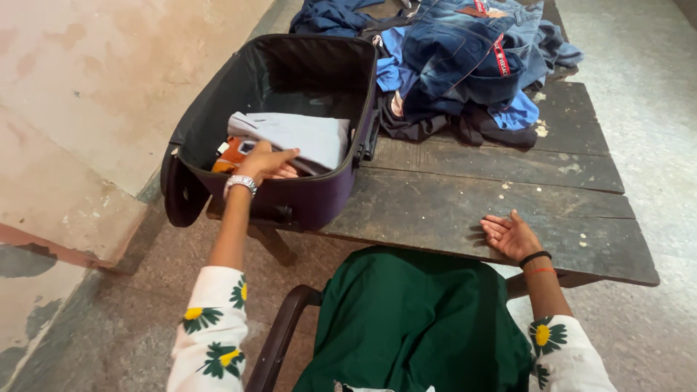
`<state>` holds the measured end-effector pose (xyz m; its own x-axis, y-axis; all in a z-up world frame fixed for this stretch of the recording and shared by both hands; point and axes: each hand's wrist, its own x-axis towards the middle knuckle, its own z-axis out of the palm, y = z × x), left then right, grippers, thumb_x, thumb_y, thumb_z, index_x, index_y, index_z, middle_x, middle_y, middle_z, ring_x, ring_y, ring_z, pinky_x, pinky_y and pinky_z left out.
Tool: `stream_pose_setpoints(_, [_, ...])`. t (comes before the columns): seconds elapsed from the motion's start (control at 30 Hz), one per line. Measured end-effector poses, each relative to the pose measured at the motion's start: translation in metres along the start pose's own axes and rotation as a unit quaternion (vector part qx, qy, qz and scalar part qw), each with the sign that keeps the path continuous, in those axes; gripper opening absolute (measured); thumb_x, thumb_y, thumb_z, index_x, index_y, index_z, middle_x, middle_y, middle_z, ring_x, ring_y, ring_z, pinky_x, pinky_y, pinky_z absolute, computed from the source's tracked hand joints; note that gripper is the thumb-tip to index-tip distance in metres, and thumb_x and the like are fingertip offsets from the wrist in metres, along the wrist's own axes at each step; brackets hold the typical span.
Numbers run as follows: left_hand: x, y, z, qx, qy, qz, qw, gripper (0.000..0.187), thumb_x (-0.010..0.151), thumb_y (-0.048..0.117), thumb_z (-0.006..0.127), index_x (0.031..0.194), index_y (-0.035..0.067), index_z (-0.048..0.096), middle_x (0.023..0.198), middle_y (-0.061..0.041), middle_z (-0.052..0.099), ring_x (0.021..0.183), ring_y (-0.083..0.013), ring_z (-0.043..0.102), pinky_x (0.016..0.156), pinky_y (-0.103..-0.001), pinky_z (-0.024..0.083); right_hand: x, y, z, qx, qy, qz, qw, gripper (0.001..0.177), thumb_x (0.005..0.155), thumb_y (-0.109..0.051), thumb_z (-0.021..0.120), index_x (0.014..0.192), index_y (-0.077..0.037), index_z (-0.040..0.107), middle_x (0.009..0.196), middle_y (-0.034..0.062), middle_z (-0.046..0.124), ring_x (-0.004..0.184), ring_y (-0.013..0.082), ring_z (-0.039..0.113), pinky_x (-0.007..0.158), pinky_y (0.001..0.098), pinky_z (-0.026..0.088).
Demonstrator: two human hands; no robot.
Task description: The person folds grey trousers and blue jeans by hand on a wooden surface, then places them into a black suitcase.
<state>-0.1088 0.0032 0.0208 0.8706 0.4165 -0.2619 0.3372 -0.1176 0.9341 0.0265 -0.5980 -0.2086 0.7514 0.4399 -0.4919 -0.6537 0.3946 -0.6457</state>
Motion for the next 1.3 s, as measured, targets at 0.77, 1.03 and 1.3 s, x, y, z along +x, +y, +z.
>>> stream_pose_setpoints(0.77, [0.149,-0.055,0.064,0.535,-0.052,-0.17,0.826,0.086,0.094,0.066,0.052,0.154,0.009,0.032,0.156,-0.021,0.04,0.145,-0.0357,0.038,0.119,-0.049,0.03,0.016,0.004,-0.023,0.019,-0.041,0.007,0.999,0.067,0.107,-0.055,0.044,0.134,0.006,0.057,0.117,0.0215,0.072,0.091,0.0272,0.07,0.078,0.0372,0.057])
stream_pose_setpoints(1.03, [0.141,-0.078,0.067,0.201,-0.011,-0.313,0.928,0.088,0.096,0.066,0.044,0.163,0.015,0.018,0.167,-0.01,0.031,0.157,-0.0309,0.023,0.125,-0.057,0.012,0.018,0.007,-0.024,0.008,-0.013,0.002,1.0,0.064,0.105,-0.054,0.046,0.131,0.004,0.057,0.115,0.0206,0.071,0.096,0.0273,0.072,0.079,0.0383,0.057])
stream_pose_setpoints(1.3, [0.078,-0.025,0.111,0.527,0.036,-0.238,0.815,0.074,0.093,0.064,0.041,0.158,0.04,0.016,0.171,-0.009,-0.004,0.153,-0.0479,-0.005,0.106,-0.086,0.002,0.013,0.006,-0.021,0.014,-0.03,-0.022,0.999,0.059,0.105,-0.048,0.05,0.128,0.005,0.059,0.113,0.0204,0.072,0.092,0.0266,0.072,0.078,0.0374,0.058])
